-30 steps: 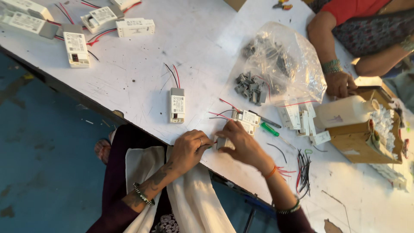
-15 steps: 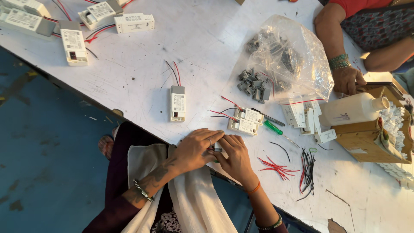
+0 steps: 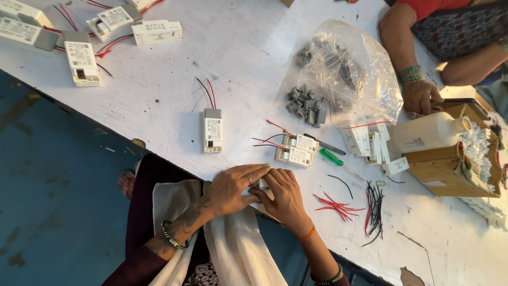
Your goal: The person assembles small white electronic devices by inserting red and black wires into terminal blocks and securing them with a screwdriver. They handle multiple units, aligning wires and tightening screws, then stack the completed devices on the table.
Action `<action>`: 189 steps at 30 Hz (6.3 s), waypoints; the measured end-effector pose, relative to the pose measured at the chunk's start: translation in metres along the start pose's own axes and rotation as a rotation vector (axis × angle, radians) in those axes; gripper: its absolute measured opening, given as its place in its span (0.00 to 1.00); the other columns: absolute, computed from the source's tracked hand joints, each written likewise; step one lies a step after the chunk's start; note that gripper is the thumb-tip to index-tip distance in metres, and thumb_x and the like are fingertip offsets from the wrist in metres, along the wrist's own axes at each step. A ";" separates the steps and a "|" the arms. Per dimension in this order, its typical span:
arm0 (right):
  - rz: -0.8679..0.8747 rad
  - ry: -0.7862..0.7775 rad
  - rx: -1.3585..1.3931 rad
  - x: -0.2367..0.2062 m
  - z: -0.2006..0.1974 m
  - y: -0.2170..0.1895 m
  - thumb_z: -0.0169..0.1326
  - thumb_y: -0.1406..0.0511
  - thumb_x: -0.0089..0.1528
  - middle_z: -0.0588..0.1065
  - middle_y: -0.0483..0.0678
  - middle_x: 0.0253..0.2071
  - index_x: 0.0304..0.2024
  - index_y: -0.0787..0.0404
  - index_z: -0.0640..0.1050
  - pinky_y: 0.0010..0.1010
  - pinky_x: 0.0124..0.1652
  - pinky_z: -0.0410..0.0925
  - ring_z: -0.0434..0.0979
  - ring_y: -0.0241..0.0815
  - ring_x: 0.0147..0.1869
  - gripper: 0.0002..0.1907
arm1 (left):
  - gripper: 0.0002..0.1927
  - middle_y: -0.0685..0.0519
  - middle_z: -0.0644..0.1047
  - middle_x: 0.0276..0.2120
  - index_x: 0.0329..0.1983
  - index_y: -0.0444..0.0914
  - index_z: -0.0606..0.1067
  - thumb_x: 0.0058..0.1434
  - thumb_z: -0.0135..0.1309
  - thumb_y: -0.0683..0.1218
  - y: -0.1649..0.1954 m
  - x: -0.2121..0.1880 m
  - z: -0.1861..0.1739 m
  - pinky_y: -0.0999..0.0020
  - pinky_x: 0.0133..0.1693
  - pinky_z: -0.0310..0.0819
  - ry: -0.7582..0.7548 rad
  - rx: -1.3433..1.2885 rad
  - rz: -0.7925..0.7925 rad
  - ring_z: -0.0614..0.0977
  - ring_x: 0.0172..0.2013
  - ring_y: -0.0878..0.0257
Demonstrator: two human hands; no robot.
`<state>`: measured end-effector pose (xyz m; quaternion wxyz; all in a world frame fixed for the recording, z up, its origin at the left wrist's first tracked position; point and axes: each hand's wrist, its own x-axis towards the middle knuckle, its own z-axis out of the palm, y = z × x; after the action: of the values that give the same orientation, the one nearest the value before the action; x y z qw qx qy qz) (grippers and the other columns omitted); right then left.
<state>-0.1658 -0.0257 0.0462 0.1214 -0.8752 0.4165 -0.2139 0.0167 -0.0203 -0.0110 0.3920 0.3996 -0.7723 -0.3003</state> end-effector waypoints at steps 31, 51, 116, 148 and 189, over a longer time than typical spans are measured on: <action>0.292 0.227 0.760 -0.031 0.004 -0.021 0.68 0.68 0.56 0.81 0.53 0.42 0.48 0.71 0.78 0.28 0.40 0.76 0.82 0.39 0.41 0.21 | 0.41 0.48 0.81 0.58 0.69 0.41 0.69 0.51 0.71 0.45 0.044 -0.017 -0.012 0.61 0.56 0.79 0.078 -0.529 -0.032 0.84 0.55 0.56; 0.335 0.382 -0.093 0.014 -0.042 0.080 0.59 0.69 0.63 0.76 0.53 0.52 0.50 0.62 0.79 0.40 0.52 0.70 0.78 0.52 0.54 0.12 | 0.35 0.34 0.66 0.67 0.72 0.34 0.59 0.62 0.55 0.38 -0.050 0.029 -0.041 0.51 0.61 0.70 0.646 0.097 -0.114 0.70 0.65 0.40; 0.509 0.025 0.157 -0.044 -0.052 0.030 0.65 0.67 0.55 0.78 0.49 0.55 0.57 0.58 0.80 0.32 0.44 0.78 0.84 0.44 0.44 0.26 | 0.11 0.49 0.75 0.47 0.45 0.36 0.82 0.59 0.58 0.39 0.002 0.028 -0.002 0.55 0.54 0.68 0.314 0.247 0.104 0.75 0.48 0.52; 0.027 -0.286 0.091 0.031 -0.056 0.031 0.70 0.64 0.47 0.78 0.49 0.42 0.45 0.63 0.83 0.37 0.43 0.72 0.77 0.48 0.44 0.23 | 0.11 0.54 0.79 0.31 0.39 0.38 0.84 0.55 0.57 0.36 -0.008 0.013 0.009 0.63 0.38 0.76 0.147 0.208 0.122 0.81 0.35 0.59; 0.210 -0.029 0.059 -0.007 -0.014 0.015 0.69 0.58 0.52 0.73 0.53 0.42 0.48 0.62 0.79 0.41 0.40 0.69 0.75 0.53 0.43 0.26 | 0.09 0.57 0.81 0.37 0.37 0.44 0.82 0.54 0.61 0.38 -0.001 0.018 -0.006 0.64 0.44 0.77 0.047 0.016 -0.069 0.82 0.42 0.60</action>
<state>-0.1867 -0.0306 0.0506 0.1748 -0.8257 0.4979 -0.1996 0.0159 -0.0367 -0.0019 0.3965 0.4360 -0.7509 -0.2980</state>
